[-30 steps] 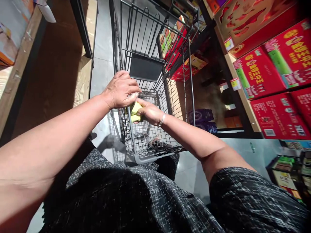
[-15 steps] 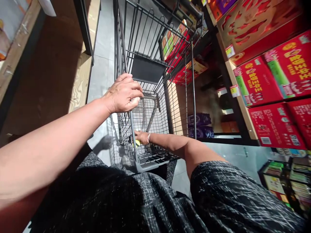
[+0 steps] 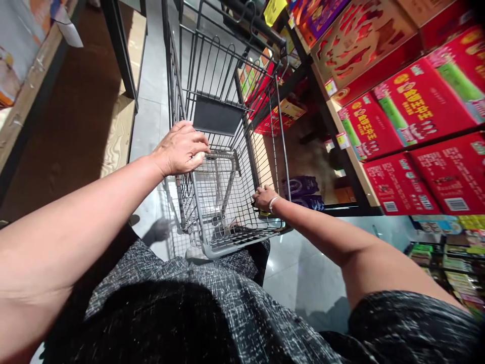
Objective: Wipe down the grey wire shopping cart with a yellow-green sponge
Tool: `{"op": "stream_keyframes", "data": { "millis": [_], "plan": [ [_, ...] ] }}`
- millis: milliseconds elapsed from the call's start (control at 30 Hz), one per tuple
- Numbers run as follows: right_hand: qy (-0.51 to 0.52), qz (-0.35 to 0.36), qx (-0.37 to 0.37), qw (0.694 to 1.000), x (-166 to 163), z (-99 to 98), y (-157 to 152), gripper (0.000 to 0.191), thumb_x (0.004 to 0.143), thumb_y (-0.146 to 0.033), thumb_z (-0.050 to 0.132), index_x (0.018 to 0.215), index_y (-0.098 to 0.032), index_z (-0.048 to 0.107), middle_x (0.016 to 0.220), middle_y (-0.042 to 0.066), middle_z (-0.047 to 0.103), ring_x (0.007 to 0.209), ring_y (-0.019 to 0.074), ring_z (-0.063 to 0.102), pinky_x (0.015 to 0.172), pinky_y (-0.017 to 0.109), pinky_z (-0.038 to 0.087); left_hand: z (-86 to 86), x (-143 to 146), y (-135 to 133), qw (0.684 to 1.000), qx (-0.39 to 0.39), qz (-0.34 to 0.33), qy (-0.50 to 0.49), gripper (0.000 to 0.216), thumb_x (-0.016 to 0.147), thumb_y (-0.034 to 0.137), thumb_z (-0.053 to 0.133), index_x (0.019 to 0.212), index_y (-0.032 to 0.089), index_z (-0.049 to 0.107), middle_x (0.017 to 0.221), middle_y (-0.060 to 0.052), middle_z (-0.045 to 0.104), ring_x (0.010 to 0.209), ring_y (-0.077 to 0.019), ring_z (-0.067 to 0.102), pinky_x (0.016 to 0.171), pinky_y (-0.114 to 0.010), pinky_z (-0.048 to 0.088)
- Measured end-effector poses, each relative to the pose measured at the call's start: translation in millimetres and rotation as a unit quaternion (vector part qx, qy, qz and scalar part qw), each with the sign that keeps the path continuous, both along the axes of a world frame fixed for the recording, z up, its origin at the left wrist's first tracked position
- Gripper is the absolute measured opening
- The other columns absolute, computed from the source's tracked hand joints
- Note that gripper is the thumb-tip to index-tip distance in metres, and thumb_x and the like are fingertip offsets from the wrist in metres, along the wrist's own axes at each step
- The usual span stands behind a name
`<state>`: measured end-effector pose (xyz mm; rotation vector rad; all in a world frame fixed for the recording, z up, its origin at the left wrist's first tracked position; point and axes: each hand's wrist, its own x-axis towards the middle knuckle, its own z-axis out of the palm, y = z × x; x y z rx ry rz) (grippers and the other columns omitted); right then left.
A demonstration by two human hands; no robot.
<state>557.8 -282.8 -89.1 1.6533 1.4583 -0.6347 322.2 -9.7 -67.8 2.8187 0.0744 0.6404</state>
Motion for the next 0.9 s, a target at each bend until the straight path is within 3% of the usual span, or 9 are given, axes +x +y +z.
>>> {"op": "stream_keyframes", "data": {
  "millis": [100,167,300,367,500,600,667,767,900],
  "plan": [
    [-0.017,0.016,0.056,0.998,-6,35.3,-13,0.02,0.084,-0.015,0.055,0.077,-0.022,0.072,0.119,0.011,0.066,0.125,0.0334,0.042,0.105,0.057,0.027,-1.1,1,-1,1.0,0.02,0.009,-0.016,0.044,0.09,0.038,0.032,0.099,0.023,0.073,0.107,0.001,0.069,0.097,-0.021,0.053,0.108,-0.048,0.031],
    [-0.005,-0.023,0.039,0.999,-19,44.9,-21,0.017,0.083,-0.016,0.059,0.078,-0.022,0.074,0.119,0.011,0.065,0.124,0.0347,0.045,0.103,0.056,0.032,0.0,1,-5,0.999,0.023,0.016,-0.019,0.045,0.09,0.038,0.032,0.097,0.024,0.073,0.105,0.0,0.07,0.096,-0.0219,0.054,0.108,-0.049,0.03],
    [0.114,-0.171,-0.125,0.971,-48,32.7,-19,0.017,0.075,-0.017,0.068,0.089,-0.021,0.077,0.104,0.009,0.07,0.101,0.0276,0.062,0.088,0.042,0.049,5.2,-1,-14,0.999,0.022,0.025,0.003,0.05,0.092,0.04,0.027,0.097,0.022,0.073,0.104,0.001,0.069,0.096,-0.0202,0.053,0.108,-0.048,0.03],
    [0.155,-0.199,-0.155,0.955,-60,22.1,-9,0.022,0.074,-0.014,0.066,0.093,-0.018,0.076,0.092,0.006,0.071,0.086,0.0217,0.066,0.078,0.033,0.053,7.6,-3,-19,0.999,0.014,0.034,0.011,0.052,0.092,0.042,0.024,0.095,0.023,0.072,0.102,0.004,0.068,0.097,-0.0186,0.051,0.108,-0.048,0.028],
    [0.291,-0.236,-0.147,0.915,-97,6.3,18,0.046,0.073,-0.001,0.055,0.113,-0.02,0.07,0.094,0.001,0.072,0.083,0.0144,0.067,0.071,0.022,0.053,11.2,-7,-29,0.998,0.006,0.055,0.026,0.058,0.093,0.045,0.017,0.095,0.023,0.071,0.103,0.006,0.068,0.098,-0.0167,0.048,0.109,-0.046,0.024],
    [0.436,-0.299,-0.068,0.846,-133,0.4,27,0.063,0.065,0.01,0.05,0.118,-0.021,0.065,0.094,-0.001,0.071,0.085,0.0124,0.066,0.071,0.018,0.052,14.2,-8,-34,0.997,0.01,0.061,0.045,0.058,0.092,0.046,0.017,0.097,0.025,0.071,0.106,0.005,0.068,0.102,-0.0178,0.05,0.107,-0.047,0.022],
    [0.461,-0.309,-0.02,0.832,-144,4.8,22,0.062,0.065,0.011,0.051,0.117,-0.02,0.064,0.092,-0.002,0.07,0.083,0.0117,0.065,0.07,0.018,0.051,16.0,-9,-36,0.997,0.008,0.062,0.05,0.058,0.092,0.045,0.017,0.099,0.027,0.071,0.103,0.006,0.069,0.105,-0.0178,0.05,0.106,-0.047,0.02],
    [0.447,-0.261,-0.001,0.856,-128,30.7,3,0.051,0.072,0.004,0.058,0.116,-0.02,0.067,0.103,0.0,0.069,0.09,0.012,0.063,0.077,0.02,0.05,16.1,-8,-38,0.998,0.004,0.058,0.036,0.061,0.093,0.046,0.014,0.1,0.026,0.072,0.099,0.007,0.068,0.103,-0.016,0.048,0.107,-0.045,0.02],
    [0.258,-0.162,0.009,0.953,-76,84.9,-28,0.039,0.075,-0.002,0.064,0.108,-0.02,0.074,0.11,0.005,0.068,0.097,0.017,0.063,0.084,0.026,0.048,7.9,-4,-37,0.999,0.003,0.05,0.001,0.059,0.095,0.043,0.017,0.097,0.025,0.073,0.1,0.006,0.067,0.098,-0.0163,0.048,0.107,-0.046,0.022]
  ]
}}
